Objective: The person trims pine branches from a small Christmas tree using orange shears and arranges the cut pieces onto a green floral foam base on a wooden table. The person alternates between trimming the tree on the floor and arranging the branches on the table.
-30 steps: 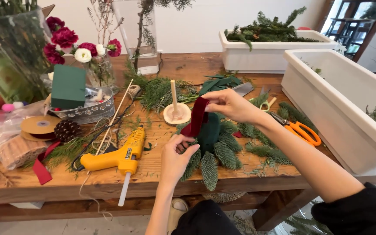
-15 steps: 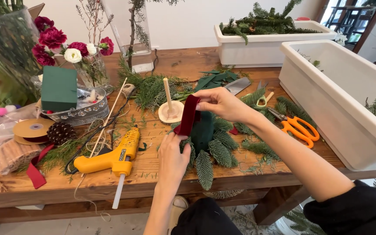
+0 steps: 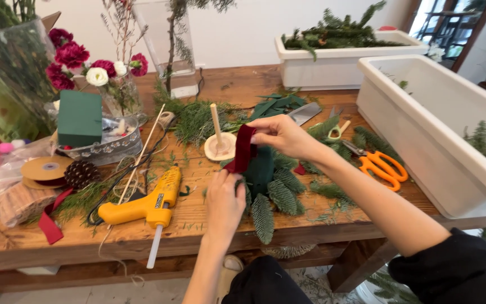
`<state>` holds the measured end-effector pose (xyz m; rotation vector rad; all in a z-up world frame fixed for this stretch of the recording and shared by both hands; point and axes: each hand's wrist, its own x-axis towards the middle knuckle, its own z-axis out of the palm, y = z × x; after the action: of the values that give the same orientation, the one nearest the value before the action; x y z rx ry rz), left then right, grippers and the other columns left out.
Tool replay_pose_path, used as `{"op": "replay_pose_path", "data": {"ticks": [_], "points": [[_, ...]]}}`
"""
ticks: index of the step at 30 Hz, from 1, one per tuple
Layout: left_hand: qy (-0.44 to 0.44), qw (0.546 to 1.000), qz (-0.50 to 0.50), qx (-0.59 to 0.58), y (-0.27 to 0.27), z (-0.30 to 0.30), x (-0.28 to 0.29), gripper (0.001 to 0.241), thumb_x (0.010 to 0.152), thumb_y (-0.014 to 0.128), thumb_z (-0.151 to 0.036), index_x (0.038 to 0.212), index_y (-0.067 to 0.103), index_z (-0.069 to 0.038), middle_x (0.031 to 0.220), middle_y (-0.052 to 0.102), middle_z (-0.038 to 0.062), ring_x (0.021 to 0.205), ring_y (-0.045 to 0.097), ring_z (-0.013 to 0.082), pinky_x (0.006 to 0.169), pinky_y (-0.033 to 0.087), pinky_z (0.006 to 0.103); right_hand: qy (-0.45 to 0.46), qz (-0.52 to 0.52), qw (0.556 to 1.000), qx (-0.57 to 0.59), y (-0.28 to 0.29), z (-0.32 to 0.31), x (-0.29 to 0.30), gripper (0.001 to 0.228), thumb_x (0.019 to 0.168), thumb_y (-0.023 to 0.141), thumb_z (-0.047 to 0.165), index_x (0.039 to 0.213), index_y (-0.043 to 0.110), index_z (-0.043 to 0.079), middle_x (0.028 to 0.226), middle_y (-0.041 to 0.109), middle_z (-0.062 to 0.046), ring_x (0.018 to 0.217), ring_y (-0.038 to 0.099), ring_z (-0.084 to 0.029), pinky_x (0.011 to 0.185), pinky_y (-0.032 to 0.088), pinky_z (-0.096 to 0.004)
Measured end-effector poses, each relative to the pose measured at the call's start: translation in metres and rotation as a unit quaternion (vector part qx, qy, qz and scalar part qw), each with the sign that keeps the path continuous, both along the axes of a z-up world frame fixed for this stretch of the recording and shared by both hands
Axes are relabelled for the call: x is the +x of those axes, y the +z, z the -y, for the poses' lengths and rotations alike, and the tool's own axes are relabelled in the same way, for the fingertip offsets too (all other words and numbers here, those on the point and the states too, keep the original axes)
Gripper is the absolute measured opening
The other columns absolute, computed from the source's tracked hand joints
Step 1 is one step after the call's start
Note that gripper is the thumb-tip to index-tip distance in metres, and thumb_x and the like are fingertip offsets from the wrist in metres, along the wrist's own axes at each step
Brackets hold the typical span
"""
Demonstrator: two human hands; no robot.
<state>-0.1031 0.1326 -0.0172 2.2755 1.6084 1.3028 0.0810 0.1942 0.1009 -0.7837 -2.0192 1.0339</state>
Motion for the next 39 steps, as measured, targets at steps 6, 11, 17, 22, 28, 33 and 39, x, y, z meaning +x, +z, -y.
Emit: {"op": "replay_pose_path", "data": {"ticks": [6, 11, 17, 22, 28, 33, 39], "points": [[-0.044, 0.994, 0.091, -0.044, 0.016, 0.007, -0.029, 0.028, 0.081, 0.077, -0.014, 0.108, 0.072, -0.011, 0.099, 0.070, 0.016, 0.097, 0.068, 0.0361, 0.084, 0.053, 0.0456, -0.009, -0.008, 0.999, 0.034, 0.003, -0.004, -0.003, 0.028, 0.095, 0.065, 0.005, 0.123, 0.069, 0.004, 0.101, 0.076, -0.013, 0.095, 0.068, -0.014, 0.090, 0.059, -0.037], [0.007, 0.985, 0.155, -0.070, 0.027, 0.029, -0.058, 0.025, 0.087, 0.072, -0.010, 0.112, 0.073, -0.009, 0.098, 0.072, 0.014, 0.096, 0.070, 0.0313, 0.086, 0.054, 0.0401, -0.064, -0.044, 0.996, 0.048, 0.010, -0.004, 0.008, 0.027, 0.095, 0.068, 0.008, 0.122, 0.070, 0.005, 0.098, 0.077, -0.010, 0.092, 0.068, -0.011, 0.087, 0.059, -0.033], [0.026, 0.976, 0.203, -0.075, 0.027, 0.039, -0.055, 0.020, 0.088, 0.071, -0.010, 0.107, 0.075, -0.012, 0.092, 0.075, 0.012, 0.089, 0.073, 0.0271, 0.083, 0.055, 0.0346, -0.115, -0.052, 0.989, 0.082, 0.017, 0.006, 0.005, 0.023, 0.090, 0.075, 0.013, 0.112, 0.074, 0.006, 0.090, 0.078, -0.008, 0.087, 0.071, -0.009, 0.070, 0.060, -0.026], [0.011, 0.978, 0.194, -0.081, 0.035, 0.047, -0.039, 0.018, 0.086, 0.071, -0.010, 0.103, 0.077, -0.014, 0.089, 0.075, 0.010, 0.086, 0.074, 0.0251, 0.080, 0.056, 0.0333, -0.150, -0.033, 0.985, 0.073, 0.000, 0.008, 0.001, 0.021, 0.088, 0.075, 0.013, 0.107, 0.075, 0.004, 0.090, 0.078, -0.009, 0.084, 0.072, -0.014, 0.064, 0.064, -0.035], [0.005, 0.975, 0.191, -0.113, 0.039, 0.051, -0.031, 0.017, 0.090, 0.068, -0.014, 0.104, 0.077, -0.012, 0.092, 0.076, 0.009, 0.090, 0.073, 0.0233, 0.083, 0.056, 0.0319, -0.151, 0.036, 0.984, 0.091, 0.014, 0.008, 0.018, 0.023, 0.090, 0.075, 0.021, 0.108, 0.075, 0.007, 0.092, 0.078, -0.008, 0.087, 0.075, -0.019, 0.066, 0.064, -0.035], [0.012, 0.962, 0.206, -0.178, 0.044, 0.069, -0.040, 0.022, 0.089, 0.063, -0.016, 0.106, 0.077, -0.013, 0.103, 0.078, 0.001, 0.094, 0.070, 0.0131, 0.090, 0.053, 0.0286, -0.185, 0.276, 0.933, 0.140, 0.018, 0.020, 0.124, 0.036, 0.102, 0.053, 0.031, 0.085, 0.072, 0.006, 0.082, 0.075, -0.004, 0.069, 0.066, -0.015, 0.068, 0.051, -0.032], [0.046, 0.949, 0.243, -0.196, 0.056, 0.084, -0.031, 0.021, 0.090, 0.064, -0.015, 0.105, 0.078, -0.011, 0.099, 0.078, 0.002, 0.089, 0.067, 0.0139, 0.086, 0.053, 0.0284, -0.337, 0.515, 0.785, -0.075, -0.065, 0.023, 0.237, 0.043, 0.101, 0.050, 0.025, 0.140, 0.052, 0.005, 0.140, 0.058, -0.014, 0.119, 0.063, -0.030, 0.100, 0.054, -0.043]]}}
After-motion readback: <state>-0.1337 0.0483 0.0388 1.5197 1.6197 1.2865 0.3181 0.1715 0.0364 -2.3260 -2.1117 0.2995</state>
